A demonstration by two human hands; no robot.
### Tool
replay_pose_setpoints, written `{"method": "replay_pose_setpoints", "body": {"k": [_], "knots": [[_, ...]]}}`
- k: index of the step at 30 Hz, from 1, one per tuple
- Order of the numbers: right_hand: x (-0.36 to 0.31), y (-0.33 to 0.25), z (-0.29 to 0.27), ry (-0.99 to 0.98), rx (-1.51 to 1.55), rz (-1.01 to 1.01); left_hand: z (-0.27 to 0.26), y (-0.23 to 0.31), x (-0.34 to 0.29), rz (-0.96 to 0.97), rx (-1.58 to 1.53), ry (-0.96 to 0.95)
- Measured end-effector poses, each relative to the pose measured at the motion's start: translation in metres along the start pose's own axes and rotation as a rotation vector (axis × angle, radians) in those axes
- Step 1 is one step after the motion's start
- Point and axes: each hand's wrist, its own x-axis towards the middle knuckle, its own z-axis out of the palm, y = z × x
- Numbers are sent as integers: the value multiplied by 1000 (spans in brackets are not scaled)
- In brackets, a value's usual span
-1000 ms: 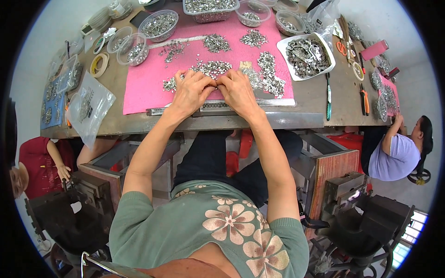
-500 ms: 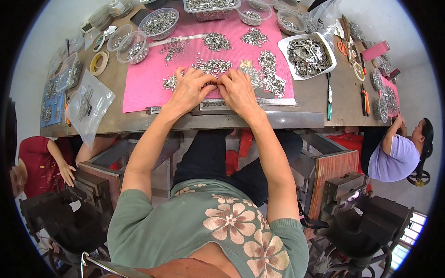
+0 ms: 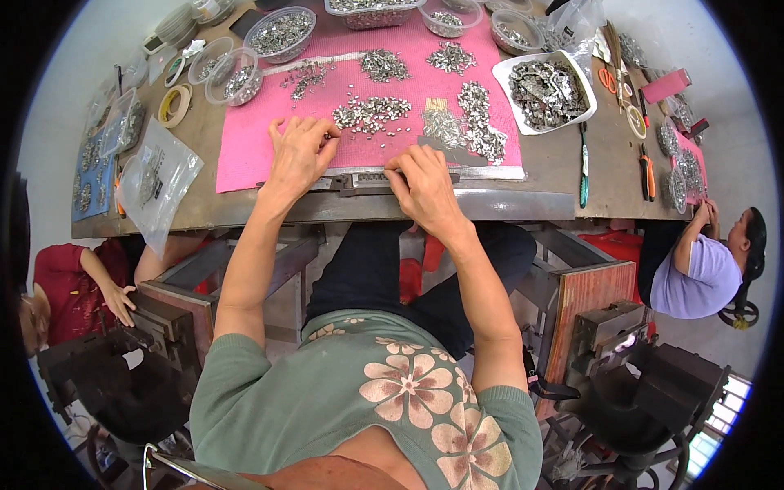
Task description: The person sorts small decorative metal components by hand, placing them into an alignment jig on a workbench.
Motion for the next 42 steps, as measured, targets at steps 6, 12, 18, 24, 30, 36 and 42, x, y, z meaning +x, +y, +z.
{"method": "replay_pose_setpoints", "body": {"k": [6,12,18,24,30,36,42], "knots": [[-9,-3,9,37,-52,-23,5,11,1,-2,-106,23],[5,7,11,19,8,27,25,21,10,80,-123,53],[32,23,25,-12,-94,93,30,23,15,44,-99,13],[18,7,11,-19,-22,63,32,17,14,22,-108,39],[1,-6,8,-7,0,40,30,18,14,28,-77,37],[9,5,10,-36,34,78,29,18,15,45,-65,26],[33,34,26,89,-185,129,19,30,5,100,-139,72]]}}
